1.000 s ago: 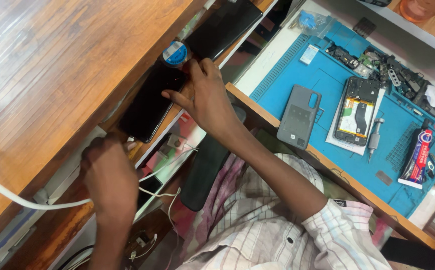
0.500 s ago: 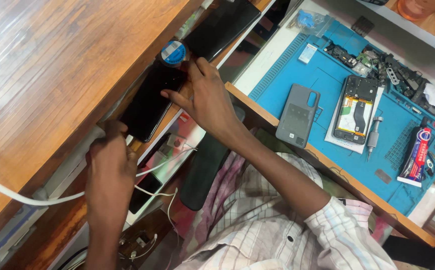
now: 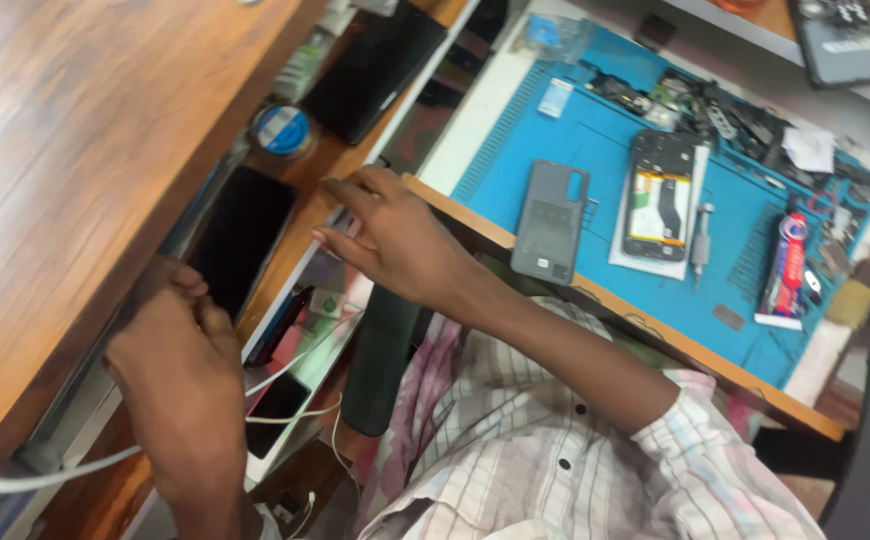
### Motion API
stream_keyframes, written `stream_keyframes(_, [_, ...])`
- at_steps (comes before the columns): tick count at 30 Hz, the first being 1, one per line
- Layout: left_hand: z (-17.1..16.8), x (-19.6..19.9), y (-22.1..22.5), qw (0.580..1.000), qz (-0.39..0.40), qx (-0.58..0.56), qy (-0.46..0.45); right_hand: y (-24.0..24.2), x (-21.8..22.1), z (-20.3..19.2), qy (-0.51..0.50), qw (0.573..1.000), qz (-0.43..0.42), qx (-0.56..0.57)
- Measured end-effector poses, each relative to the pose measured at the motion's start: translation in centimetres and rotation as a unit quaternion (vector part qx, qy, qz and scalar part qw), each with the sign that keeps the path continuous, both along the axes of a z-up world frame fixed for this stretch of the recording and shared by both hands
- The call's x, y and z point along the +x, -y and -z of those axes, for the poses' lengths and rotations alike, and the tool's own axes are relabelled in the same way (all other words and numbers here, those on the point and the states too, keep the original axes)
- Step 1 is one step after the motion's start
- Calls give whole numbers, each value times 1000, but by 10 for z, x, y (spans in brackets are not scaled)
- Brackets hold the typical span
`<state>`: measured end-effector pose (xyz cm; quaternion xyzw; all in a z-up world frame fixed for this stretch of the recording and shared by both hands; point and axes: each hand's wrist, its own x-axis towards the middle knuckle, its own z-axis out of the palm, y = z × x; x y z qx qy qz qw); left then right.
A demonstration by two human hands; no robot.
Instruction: The person uses a hot air gun to heat the back cover of a smartphone, then applies adhesive from a tube along the edges of the cover. The person then aligns and presses the back cover onto the phone chassis to secure it.
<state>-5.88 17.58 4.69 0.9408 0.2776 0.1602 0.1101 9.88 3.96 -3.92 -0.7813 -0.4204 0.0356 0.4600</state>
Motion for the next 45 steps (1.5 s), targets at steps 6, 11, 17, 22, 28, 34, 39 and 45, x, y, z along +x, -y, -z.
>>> stream_keyframes(6, [28, 52, 58, 958, 212, -165, 99, 111, 19, 19, 21, 979, 205, 5])
stream_keyframes(11, [94, 95, 141, 871, 379, -290, 120, 231, 26, 38, 8, 917, 398, -31])
stream_keyframes(17, [138, 135, 192, 904, 386, -169, 72, 289, 20, 56, 11, 889, 448, -93])
stream_keyframes(22, [152, 173, 186, 922, 328, -199, 49, 307, 6, 66, 22, 861, 508, -19])
stream_keyframes(28, [129, 183, 186, 703, 412, -558, 157, 356, -9, 75, 107, 800, 552, -209])
stream_keyframes(34, [129, 187, 231, 504, 509, -693, 79, 344, -18, 73, 65, 817, 566, -89])
stream_keyframes(39, [134, 202, 258, 409, 393, -818, 94, 307, -36, 53, -158, 852, 404, 293])
stream_keyframes(45, [105, 200, 254, 368, 403, -831, 105, 264, -43, 57, -213, 892, 283, 282])
